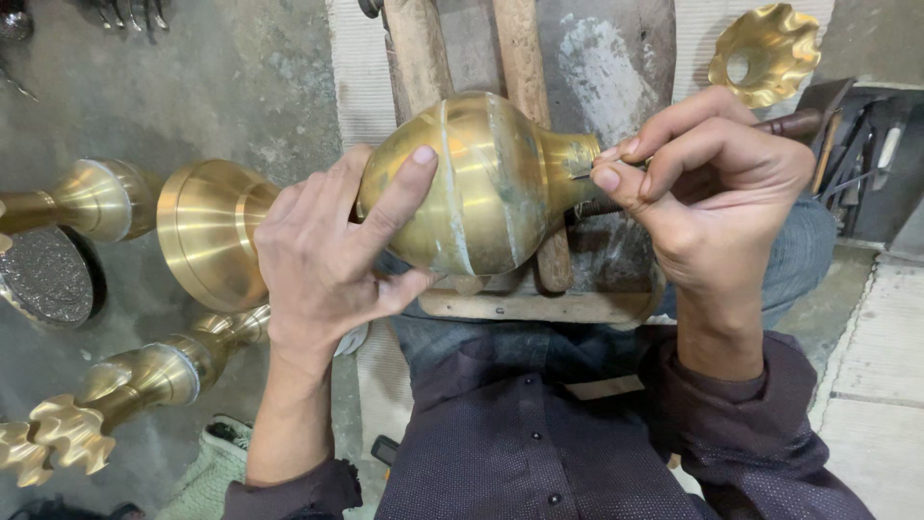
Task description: The person sits on the floor holding a brass vase-like vessel against a wooden board and uses a small hand scraper to remove material along the seam where the vessel's neck meets its body. They rotate the vessel repeatedly to work around the joint, briefly lift and reposition it, and continue scraping the seam.
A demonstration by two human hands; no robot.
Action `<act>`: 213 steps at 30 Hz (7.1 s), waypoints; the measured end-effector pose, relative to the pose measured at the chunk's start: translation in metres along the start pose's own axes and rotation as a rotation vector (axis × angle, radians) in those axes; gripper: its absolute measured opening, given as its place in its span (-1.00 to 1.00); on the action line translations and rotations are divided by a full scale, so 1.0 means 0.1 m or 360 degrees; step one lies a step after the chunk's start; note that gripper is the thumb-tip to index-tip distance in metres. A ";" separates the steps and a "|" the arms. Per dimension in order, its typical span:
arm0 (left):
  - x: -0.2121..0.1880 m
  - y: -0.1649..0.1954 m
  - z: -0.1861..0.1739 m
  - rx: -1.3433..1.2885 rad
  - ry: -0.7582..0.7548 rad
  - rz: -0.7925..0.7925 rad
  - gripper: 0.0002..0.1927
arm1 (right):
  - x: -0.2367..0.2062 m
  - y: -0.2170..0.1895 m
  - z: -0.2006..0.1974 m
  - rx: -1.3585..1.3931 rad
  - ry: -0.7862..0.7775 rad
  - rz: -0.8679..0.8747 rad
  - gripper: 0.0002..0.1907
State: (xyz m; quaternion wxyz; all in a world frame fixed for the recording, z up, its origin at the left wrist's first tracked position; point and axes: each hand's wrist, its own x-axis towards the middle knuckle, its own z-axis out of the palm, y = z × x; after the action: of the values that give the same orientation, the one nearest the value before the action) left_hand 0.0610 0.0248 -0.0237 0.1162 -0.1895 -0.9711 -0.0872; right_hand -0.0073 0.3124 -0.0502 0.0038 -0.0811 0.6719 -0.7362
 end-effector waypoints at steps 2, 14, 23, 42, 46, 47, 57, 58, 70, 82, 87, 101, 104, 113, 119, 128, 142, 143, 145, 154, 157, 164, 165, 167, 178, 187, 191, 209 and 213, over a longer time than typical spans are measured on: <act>0.00 0.00 0.01 -0.0028 -0.0019 -0.0019 -0.14 | 0.00 0.00 0.00 -0.0004 0.0013 0.0020 -0.73; 0.23 0.06 -0.20 -0.0252 -0.0219 -0.0191 0.15 | 0.02 0.02 -0.01 0.0054 -0.0017 0.0007 -0.73; 0.27 0.07 -0.26 -0.0368 -0.0279 -0.0245 0.18 | 0.02 0.01 -0.01 0.0080 -0.0040 0.0005 -0.73; 0.03 0.05 0.05 0.0096 -0.0024 -0.0047 0.14 | 0.03 0.01 0.03 0.0026 0.0024 0.0012 -0.71; 0.08 0.07 0.00 0.0065 -0.0089 -0.0085 0.16 | 0.02 0.02 0.02 0.0063 0.0005 0.0006 -0.72; 0.09 0.08 -0.01 0.0059 -0.0102 -0.0102 0.17 | 0.02 0.02 0.02 0.0069 0.0005 0.0003 -0.72; 0.17 0.09 -0.07 -0.0039 -0.0152 -0.0172 0.21 | 0.05 0.02 0.00 0.0032 -0.0034 -0.0025 -0.73; 0.17 0.08 -0.08 -0.0043 -0.0169 -0.0177 0.21 | 0.05 0.02 0.00 0.0021 -0.0035 -0.0029 -0.73; 0.22 -0.01 -0.07 -0.0125 -0.0166 -0.0142 0.18 | 0.05 0.00 0.03 0.0067 0.0005 0.0009 -0.74; 0.22 0.00 -0.05 -0.0009 -0.0129 0.0010 0.21 | 0.00 -0.05 0.05 -0.0045 0.0032 0.0039 -0.72; 0.18 0.03 0.01 0.0030 -0.0039 0.0057 0.25 | -0.01 -0.06 0.04 0.0023 0.0042 0.0091 -0.74; 0.31 0.06 -0.11 -0.0016 -0.0225 -0.0180 0.32 | 0.01 -0.02 0.00 0.0002 -0.0020 0.0047 -0.72; 0.35 0.06 -0.15 -0.0076 -0.0254 -0.0180 0.30 | 0.01 -0.01 0.01 0.0014 -0.0024 0.0031 -0.73; 0.42 0.02 -0.18 -0.0133 -0.0254 -0.0156 0.27 | 0.01 0.02 0.08 0.0085 0.0082 0.0021 -0.74; 0.42 0.02 -0.15 -0.0139 -0.0260 -0.0181 0.26 | 0.06 0.07 -0.01 -0.0042 -0.0013 -0.0043 -0.74; 0.51 -0.12 -0.14 -0.0303 -0.0276 -0.0146 0.17 | 0.13 0.06 0.05 0.0032 0.0037 -0.0011 -0.73; 0.59 -0.23 -0.14 -0.0452 -0.0404 -0.0243 0.02 | 0.20 0.11 0.02 0.0050 -0.0026 -0.0096 -0.72; 0.59 -0.23 -0.13 -0.0446 -0.0400 -0.0232 0.01 | 0.19 0.10 0.03 0.0048 -0.0015 -0.0086 -0.72; 0.61 -0.26 -0.12 -0.0425 -0.0403 -0.0252 0.02 | 0.22 0.10 0.03 0.0002 -0.0029 -0.0107 -0.73; 0.69 -0.31 -0.14 -0.0411 -0.0429 -0.0298 -0.07 | 0.29 0.12 -0.03 -0.0123 -0.0144 -0.0179 -0.71; 0.72 -0.29 -0.15 -0.0374 -0.0440 -0.0341 -0.10 | 0.29 0.11 -0.01 -0.0110 -0.0116 -0.0179 -0.70; 0.58 -0.02 -0.02 -0.0365 -0.0057 -0.0518 -0.10 | 0.29 0.11 0.06 0.0014 -0.0010 -0.0091 -0.71; 0.56 -0.03 -0.01 -0.0383 -0.0090 -0.0535 -0.08 | 0.28 0.09 0.06 0.0011 -0.0009 -0.0083 -0.71; 0.53 -0.05 0.00 -0.0404 -0.0179 -0.0570 -0.05 | 0.25 0.05 0.06 0.0008 0.0002 -0.0052 -0.71; 0.29 -0.03 0.02 -0.0383 0.0062 -0.0025 0.21 | 0.04 -0.11 0.06 -0.0072 0.0015 0.0021 -0.76; 0.28 -0.02 0.06 -0.0237 0.0109 0.0006 0.15 | 0.13 -0.10 0.05 -0.0073 -0.0036 -0.0012 -0.76; 0.29 -0.01 0.04 -0.0252 0.0103 -0.0010 0.13 | 0.14 -0.11 0.03 -0.0081 -0.0073 -0.0025 -0.75; 0.43 -0.01 -0.05 -0.0261 0.0001 -0.0096 0.13 | 0.20 0.02 -0.05 -0.0068 -0.0129 -0.0037 -0.73; 0.44 0.00 -0.06 -0.0280 -0.0019 -0.0119 0.12 | 0.20 0.03 -0.04 -0.0017 -0.0125 -0.0032 -0.73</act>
State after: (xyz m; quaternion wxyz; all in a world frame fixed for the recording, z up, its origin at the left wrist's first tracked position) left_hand 0.0223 0.0387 -0.0062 0.0899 -0.1632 -0.9667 -0.1753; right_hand -0.0282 0.3142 -0.0514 0.0224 -0.1167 0.6742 -0.7290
